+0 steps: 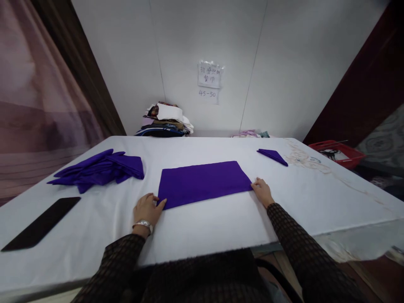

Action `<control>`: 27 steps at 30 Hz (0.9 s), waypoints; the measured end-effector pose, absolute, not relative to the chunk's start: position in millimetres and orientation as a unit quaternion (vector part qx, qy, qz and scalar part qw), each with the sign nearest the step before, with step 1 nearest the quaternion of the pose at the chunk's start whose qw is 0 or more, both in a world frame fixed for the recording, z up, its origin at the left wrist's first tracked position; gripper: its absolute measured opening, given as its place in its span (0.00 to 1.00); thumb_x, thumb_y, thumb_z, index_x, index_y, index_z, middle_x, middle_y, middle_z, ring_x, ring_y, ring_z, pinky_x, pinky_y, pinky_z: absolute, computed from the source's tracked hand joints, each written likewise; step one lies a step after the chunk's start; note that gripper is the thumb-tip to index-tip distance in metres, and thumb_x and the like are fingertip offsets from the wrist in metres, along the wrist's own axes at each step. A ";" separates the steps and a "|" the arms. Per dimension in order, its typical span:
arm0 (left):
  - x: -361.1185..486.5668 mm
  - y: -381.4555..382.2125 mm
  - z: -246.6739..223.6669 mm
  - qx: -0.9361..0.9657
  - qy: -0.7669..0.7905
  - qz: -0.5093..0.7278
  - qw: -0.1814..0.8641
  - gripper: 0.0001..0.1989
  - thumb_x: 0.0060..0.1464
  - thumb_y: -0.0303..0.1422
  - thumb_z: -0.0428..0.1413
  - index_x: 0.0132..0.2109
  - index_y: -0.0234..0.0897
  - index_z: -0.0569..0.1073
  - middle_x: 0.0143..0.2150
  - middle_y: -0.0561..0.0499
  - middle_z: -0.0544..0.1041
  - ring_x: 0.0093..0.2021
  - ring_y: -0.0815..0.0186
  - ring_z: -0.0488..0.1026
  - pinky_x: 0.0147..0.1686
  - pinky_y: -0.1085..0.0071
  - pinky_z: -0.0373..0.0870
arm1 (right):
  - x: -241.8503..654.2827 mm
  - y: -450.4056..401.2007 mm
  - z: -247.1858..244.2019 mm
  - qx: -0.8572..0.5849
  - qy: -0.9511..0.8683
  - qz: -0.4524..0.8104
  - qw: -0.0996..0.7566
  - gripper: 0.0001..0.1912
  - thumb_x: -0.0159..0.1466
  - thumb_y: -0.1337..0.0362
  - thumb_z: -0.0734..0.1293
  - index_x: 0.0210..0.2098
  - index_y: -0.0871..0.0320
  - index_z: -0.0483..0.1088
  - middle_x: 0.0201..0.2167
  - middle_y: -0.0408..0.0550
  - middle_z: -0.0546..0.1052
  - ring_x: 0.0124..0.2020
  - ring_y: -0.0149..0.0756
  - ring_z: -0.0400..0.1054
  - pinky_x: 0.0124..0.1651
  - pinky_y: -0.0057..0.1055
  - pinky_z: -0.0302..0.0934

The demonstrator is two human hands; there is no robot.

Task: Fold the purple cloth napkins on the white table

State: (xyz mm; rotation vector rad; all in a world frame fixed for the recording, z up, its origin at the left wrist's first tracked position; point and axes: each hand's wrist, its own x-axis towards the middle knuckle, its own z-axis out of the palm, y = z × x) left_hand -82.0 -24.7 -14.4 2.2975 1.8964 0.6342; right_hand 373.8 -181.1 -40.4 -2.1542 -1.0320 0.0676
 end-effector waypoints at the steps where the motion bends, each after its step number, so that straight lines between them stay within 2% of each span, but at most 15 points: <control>1: -82.0 -24.9 -14.4 0.752 0.624 0.208 0.046 0.14 0.48 0.44 0.54 0.35 0.38 0.73 0.51 0.44 0.72 0.54 0.56 0.65 0.53 0.61 0.61 | 373.7 -181.2 -41.1 -0.836 -0.401 0.026 0.373 0.07 0.53 0.59 0.63 0.23 0.54 0.68 0.52 0.49 0.71 0.58 0.43 0.58 0.60 0.42 0.48; 10: -84.3 -27.1 -9.1 0.762 0.612 0.203 0.057 0.14 0.51 0.42 0.51 0.31 0.38 0.73 0.51 0.42 0.72 0.54 0.55 0.65 0.52 0.60 0.61 | 365.0 -183.0 -34.1 -0.854 -0.403 0.005 0.330 0.08 0.55 0.62 0.60 0.25 0.55 0.71 0.54 0.53 0.69 0.60 0.47 0.55 0.60 0.46 0.48; 20: -80.3 -35.2 -3.4 0.762 0.617 0.188 0.058 0.12 0.54 0.38 0.51 0.30 0.37 0.74 0.50 0.44 0.73 0.52 0.58 0.66 0.53 0.64 0.61 | 369.4 -188.6 -36.4 -0.859 -0.451 -0.048 0.238 0.11 0.56 0.63 0.59 0.28 0.57 0.73 0.50 0.57 0.72 0.55 0.46 0.61 0.57 0.39 0.54; 23: -81.2 -38.3 -0.5 0.746 0.633 0.195 0.070 0.09 0.53 0.35 0.52 0.34 0.37 0.74 0.51 0.46 0.72 0.53 0.59 0.66 0.53 0.63 0.61 | 372.6 -190.6 -38.8 -0.858 -0.456 -0.058 0.229 0.16 0.57 0.63 0.58 0.37 0.62 0.73 0.50 0.61 0.71 0.54 0.49 0.62 0.55 0.42 0.56; 27: -68.5 -49.9 9.0 0.764 0.599 0.234 0.054 0.12 0.55 0.35 0.51 0.44 0.37 0.73 0.54 0.44 0.71 0.55 0.58 0.65 0.55 0.60 0.59 | 351.7 -187.6 -28.3 -0.822 -0.508 -0.109 0.232 0.22 0.61 0.62 0.54 0.50 0.64 0.67 0.58 0.62 0.64 0.62 0.53 0.50 0.58 0.53 0.47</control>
